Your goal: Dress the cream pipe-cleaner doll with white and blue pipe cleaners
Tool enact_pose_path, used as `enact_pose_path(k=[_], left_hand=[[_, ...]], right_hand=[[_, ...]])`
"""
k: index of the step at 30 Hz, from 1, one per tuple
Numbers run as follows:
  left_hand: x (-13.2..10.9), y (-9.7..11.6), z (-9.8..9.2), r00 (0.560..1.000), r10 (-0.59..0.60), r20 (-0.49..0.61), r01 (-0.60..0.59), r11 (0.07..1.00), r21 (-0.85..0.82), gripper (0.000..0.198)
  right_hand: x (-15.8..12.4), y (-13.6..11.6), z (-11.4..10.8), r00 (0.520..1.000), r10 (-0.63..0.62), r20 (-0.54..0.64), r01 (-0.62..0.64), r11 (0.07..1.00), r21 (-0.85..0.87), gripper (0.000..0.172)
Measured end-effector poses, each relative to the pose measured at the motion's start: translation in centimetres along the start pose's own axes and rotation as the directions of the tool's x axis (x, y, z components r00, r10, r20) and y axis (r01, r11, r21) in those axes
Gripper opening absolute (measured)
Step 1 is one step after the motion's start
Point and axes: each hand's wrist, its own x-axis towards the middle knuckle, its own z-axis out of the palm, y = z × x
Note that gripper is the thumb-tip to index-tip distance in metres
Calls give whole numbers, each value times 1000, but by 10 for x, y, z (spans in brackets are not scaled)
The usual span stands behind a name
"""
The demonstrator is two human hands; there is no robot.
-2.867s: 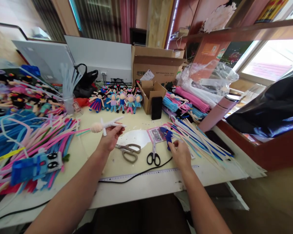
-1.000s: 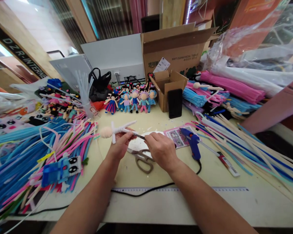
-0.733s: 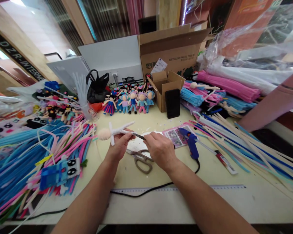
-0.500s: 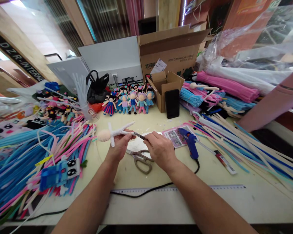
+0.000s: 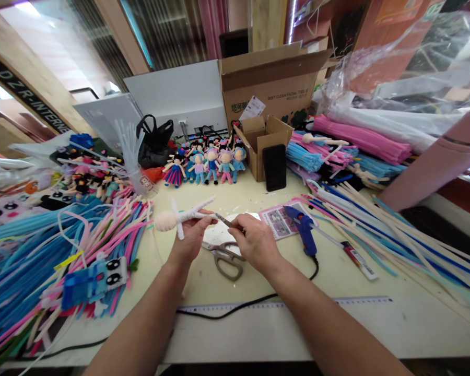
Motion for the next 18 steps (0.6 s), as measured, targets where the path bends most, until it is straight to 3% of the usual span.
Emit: enact_pose_path(k=[13, 18], left_hand=[[0, 2, 2, 1000, -18, -11, 18, 1000, -10, 13], [0, 2, 3, 998, -57, -25, 56, 998, -34, 16]], right_hand=[[1, -1, 2, 997, 71, 22, -73, 993, 98, 6], [7, 11, 10, 967, 241, 88, -256, 929, 268, 9]])
